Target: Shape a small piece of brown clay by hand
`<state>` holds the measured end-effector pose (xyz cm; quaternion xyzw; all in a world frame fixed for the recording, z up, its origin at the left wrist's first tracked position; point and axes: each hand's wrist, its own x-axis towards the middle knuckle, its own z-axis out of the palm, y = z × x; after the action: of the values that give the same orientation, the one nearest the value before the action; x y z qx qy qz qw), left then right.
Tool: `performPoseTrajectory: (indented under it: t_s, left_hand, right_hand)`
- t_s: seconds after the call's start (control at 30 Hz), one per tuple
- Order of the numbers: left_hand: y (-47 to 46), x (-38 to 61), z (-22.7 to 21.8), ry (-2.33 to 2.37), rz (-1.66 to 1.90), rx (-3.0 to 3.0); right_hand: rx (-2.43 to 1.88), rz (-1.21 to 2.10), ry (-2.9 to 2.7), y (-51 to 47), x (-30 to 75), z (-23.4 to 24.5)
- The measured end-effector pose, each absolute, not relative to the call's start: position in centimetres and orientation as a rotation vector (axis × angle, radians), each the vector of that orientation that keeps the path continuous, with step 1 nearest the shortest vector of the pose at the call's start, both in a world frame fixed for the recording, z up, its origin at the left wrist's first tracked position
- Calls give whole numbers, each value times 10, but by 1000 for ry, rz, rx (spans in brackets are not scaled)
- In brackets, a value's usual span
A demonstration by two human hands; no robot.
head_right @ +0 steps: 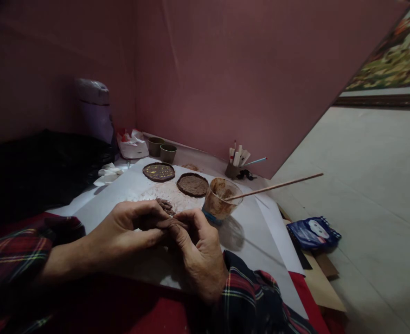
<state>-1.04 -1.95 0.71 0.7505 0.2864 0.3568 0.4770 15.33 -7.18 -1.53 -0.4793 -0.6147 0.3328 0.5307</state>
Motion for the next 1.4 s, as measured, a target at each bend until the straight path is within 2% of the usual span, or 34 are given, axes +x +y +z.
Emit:
performPoseTrajectory:
  t_s: [0.37, 0.57, 0.83, 1.13, 1.27, 1.4]
  left_hand:
    - [-13, -7, 3, 565, 888, 1407]
    - [-15, -6, 6, 580, 949, 1473]
    - [-15, -9, 4, 758, 1057, 1832]
    - [-18, -12, -2, 835, 1127, 2265]
    - [-17, -10, -9, 642, 1367, 2644]
    - [-17, -8, -12, 578, 1458, 2856]
  right_hand:
    - [-1138, 649, -1345, -76, 150, -14]
    - [-1159, 691, -1365, -75, 151, -15]
    - [-1218, 680, -1434, -69, 155, -13]
    - [-1201, 836, -1408, -68, 155, -12]
    - [-1190, 935, -1255, -68, 153, -12]
    - [-1126, 995, -1208, -66, 155, -12]
